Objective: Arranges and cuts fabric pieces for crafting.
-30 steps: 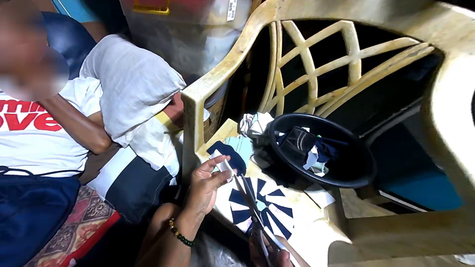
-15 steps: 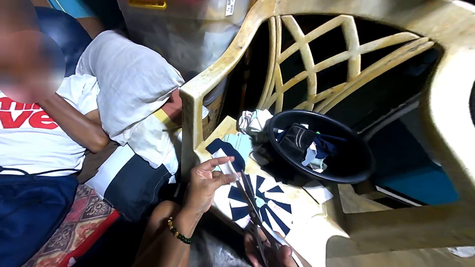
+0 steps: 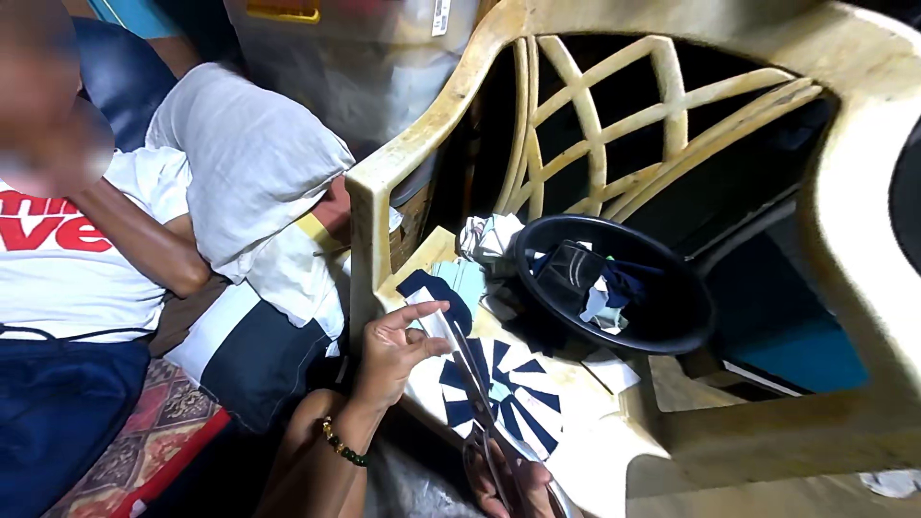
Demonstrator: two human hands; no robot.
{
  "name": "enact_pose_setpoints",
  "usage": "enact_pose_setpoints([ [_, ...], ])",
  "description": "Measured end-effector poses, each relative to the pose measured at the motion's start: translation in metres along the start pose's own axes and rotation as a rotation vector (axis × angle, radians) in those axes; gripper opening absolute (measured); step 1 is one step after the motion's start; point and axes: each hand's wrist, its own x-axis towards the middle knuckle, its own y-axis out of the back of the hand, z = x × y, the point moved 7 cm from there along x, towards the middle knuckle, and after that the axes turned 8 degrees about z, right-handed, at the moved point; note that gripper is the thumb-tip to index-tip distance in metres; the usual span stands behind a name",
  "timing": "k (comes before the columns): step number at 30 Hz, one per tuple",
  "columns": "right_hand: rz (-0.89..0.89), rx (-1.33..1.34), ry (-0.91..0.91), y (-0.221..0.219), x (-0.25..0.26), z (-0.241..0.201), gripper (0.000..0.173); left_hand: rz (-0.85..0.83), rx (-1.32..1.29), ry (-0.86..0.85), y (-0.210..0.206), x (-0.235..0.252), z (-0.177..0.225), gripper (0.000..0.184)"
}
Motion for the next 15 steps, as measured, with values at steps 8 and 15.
enact_pose_setpoints([
  [8,0.147,-0.067,-0.076,0.0022,-0.0019,-0.0042,0.049,-0.014,0.01,0.033,0.0011,0.0013,-0.0011,0.039],
  [15,0.158,-0.237,-0.02,0.0037,-0.0004,-0.0095,0.052,0.039,0.029,0.007,0.0048,0.0034,-0.0028,0.028],
])
